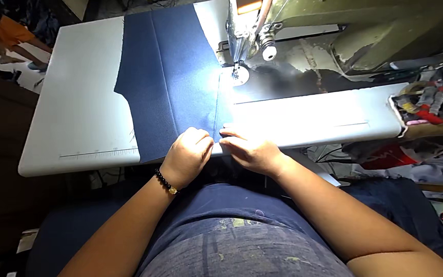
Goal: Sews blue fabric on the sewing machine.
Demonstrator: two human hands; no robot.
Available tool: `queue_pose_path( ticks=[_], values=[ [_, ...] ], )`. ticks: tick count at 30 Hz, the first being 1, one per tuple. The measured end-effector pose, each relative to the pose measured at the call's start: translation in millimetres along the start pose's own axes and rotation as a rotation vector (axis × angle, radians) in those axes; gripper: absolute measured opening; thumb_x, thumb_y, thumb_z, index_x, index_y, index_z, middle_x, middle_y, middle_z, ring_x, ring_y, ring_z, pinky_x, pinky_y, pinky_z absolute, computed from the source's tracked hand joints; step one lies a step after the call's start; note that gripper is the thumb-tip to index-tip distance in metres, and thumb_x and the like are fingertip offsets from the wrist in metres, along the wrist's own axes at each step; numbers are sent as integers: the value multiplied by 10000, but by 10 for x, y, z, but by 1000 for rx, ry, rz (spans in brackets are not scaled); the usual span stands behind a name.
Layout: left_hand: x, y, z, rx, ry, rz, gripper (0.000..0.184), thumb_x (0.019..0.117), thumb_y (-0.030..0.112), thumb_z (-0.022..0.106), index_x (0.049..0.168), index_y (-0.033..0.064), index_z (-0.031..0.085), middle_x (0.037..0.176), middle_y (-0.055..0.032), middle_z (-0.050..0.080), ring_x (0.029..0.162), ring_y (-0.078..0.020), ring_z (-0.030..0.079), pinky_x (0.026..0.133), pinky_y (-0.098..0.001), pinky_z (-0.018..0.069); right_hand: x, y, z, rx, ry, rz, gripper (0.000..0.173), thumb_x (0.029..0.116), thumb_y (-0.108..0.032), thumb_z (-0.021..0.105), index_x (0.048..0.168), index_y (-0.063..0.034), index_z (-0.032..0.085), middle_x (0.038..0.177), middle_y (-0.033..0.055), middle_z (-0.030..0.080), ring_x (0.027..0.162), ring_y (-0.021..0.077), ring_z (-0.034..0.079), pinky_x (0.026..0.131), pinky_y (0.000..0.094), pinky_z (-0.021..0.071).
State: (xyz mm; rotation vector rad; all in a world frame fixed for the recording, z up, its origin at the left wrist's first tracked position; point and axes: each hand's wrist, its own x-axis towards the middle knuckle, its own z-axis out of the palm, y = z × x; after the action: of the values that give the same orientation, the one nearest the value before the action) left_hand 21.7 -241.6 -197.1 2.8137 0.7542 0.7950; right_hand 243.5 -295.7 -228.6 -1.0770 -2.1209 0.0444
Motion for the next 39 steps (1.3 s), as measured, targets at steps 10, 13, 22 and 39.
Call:
queue_pose_path(
  ticks=[10,13,22,39],
  values=[
    [24,-1,-8,16,-28,25,132,930,76,634,894,20,748,959,-111,723,896,-241,684,784,-339,567,3,-3,-9,-21,-8,9,206,938,-154,615,1014,-83,792,1179,108,745,1224,266,659,1074,411,498],
    [36,-1,-20,22,-43,25,131,931,80,637,904,20,750,962,-110,724,892,-244,685,779,-339,569,26,-17,-22,7,-43,49,213,928,-163,610,1023,-86,785,1187,104,743,1222,261,661,1061,408,503],
    [236,-82,-255,-94,-306,-31,152,920,146,663,936,54,783,988,-85,724,909,-209,699,806,-368,591,193,-27,-49,50,-180,69,184,940,-207,655,1059,-138,777,1010,45,677,1031,230,615,906,402,488],
    [1137,-727,355,116,-148,-62,498,1040,379,432,1402,104,637,1494,-174,551,1434,-376,460,1158,-564,343,119,-4,39,-19,-123,45,286,1039,-268,533,1116,-143,778,1298,36,711,1316,220,601,1155,463,423]
  ],
)
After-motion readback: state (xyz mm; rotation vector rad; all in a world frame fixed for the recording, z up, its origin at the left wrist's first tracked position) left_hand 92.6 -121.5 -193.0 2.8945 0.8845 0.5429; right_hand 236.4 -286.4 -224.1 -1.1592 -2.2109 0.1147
